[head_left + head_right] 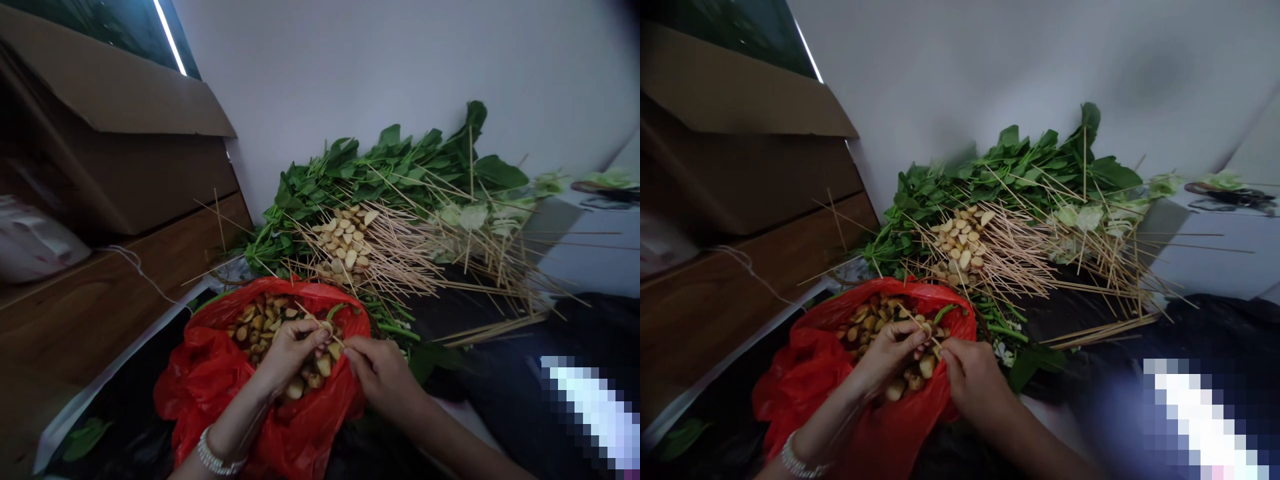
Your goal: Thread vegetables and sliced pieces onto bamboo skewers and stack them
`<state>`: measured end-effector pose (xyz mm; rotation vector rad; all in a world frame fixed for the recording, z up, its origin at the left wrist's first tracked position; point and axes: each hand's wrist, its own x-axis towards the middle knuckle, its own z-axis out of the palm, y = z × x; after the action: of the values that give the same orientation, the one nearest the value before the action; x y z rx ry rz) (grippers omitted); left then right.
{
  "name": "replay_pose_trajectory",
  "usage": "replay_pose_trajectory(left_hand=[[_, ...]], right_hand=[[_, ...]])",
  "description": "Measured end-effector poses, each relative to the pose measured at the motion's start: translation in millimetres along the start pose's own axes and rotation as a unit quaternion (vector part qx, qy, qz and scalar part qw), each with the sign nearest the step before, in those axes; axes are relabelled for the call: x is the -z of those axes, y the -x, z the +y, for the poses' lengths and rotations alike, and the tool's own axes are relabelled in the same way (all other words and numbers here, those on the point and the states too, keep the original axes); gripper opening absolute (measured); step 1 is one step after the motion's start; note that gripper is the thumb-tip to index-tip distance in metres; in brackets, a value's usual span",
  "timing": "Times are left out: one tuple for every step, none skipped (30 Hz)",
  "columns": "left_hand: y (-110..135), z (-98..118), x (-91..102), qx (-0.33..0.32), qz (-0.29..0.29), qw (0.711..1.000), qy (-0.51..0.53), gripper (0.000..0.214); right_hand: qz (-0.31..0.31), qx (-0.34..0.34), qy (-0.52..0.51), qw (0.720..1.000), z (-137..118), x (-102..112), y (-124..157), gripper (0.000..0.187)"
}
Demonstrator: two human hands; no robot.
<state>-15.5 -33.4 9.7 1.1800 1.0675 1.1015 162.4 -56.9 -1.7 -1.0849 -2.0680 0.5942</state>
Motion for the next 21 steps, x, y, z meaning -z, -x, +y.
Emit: replay_pose_trajectory(left_hand=[[0,0,-0.4,-0.004,0.001,1.000,0.000,0.030],[0,-1,-0.7,-0.008,0.001,1.000,-0.002,0.030],[0,-2,-0.9,-0.009,0.000,1.000,-0.007,0.030],[0,-4,-1.3,-0.006,-0.001,1.000,-0.014,0.030],[0,-5,-1.9,-0.001,-0.004,1.000,-0.021,0.029],[-1,-7,-2.4,0.003,-0.010,1.000,-0.029,0.029],[-1,-7,-2.8,0.005,-0.016,0.999,-0.035,0.029],[-2,-7,-2.6,0.004,-0.022,0.999,-0.040,0.029],[-2,-6,-1.6,0.000,-0.024,0.999,-0.044,0.029],[-3,-4,0.8,-0.007,-0.021,0.999,-0.046,0.030],[-4,-1,4.8,-0.019,-0.006,0.999,-0.048,0.032],[-6,2,10.5,-0.035,0.024,0.998,-0.050,0.034],[-8,6,17.7,-0.051,0.063,0.995,-0.053,0.037],[-10,8,26.2,-0.075,0.117,0.989,-0.059,0.039],[-12,10,35.4,-0.092,0.170,0.978,-0.076,0.039],[-14,12,44.7,-0.105,0.212,0.967,-0.099,0.037],[-16,12,53.7,-0.115,0.241,0.955,-0.127,0.034],[-18,11,61.6,-0.124,0.257,0.944,-0.163,0.031],[-19,9,68.3,-0.131,0.261,0.935,-0.202,0.028],[-20,7,73.4,-0.135,0.259,0.926,-0.240,0.026],[-20,5,77.1,-0.138,0.251,0.917,-0.277,0.025]], right_hand=[[-0.002,-0.005,-0.007,1.000,0,0,0,0.031],[0.000,-0.002,0.001,1.000,1,-1,-1,0.030],[0.005,0.009,0.021,1.000,2,-2,0,0.027],[0.014,0.025,0.046,0.999,3,-4,0,0.024],[0.022,0.037,0.065,0.997,3,-5,0,0.022],[0.024,0.045,0.073,0.996,4,-6,0,0.022],[0.021,0.048,0.069,0.996,3,-6,0,0.022],[0.019,0.048,0.055,0.997,3,-5,-1,0.024],[0.020,0.048,0.037,0.998,2,-4,-2,0.026],[0.028,0.051,0.021,0.998,2,-1,-3,0.027],[0.046,0.055,0.013,0.997,2,2,-4,0.027],[0.071,0.059,0.013,0.996,3,5,-5,0.027],[0.098,0.062,0.019,0.993,5,8,-5,0.027],[0.122,0.065,0.030,0.990,7,10,-4,0.026],[0.142,0.068,0.044,0.987,10,13,-3,0.026],[0.156,0.071,0.058,0.983,13,14,-1,0.026],[0.166,0.077,0.071,0.981,16,15,1,0.026],[0.172,0.083,0.081,0.978,19,16,3,0.026],[0.177,0.091,0.090,0.976,21,16,5,0.025],[0.178,0.099,0.099,0.974,23,15,6,0.025],[0.175,0.106,0.109,0.973,24,15,8,0.025]])
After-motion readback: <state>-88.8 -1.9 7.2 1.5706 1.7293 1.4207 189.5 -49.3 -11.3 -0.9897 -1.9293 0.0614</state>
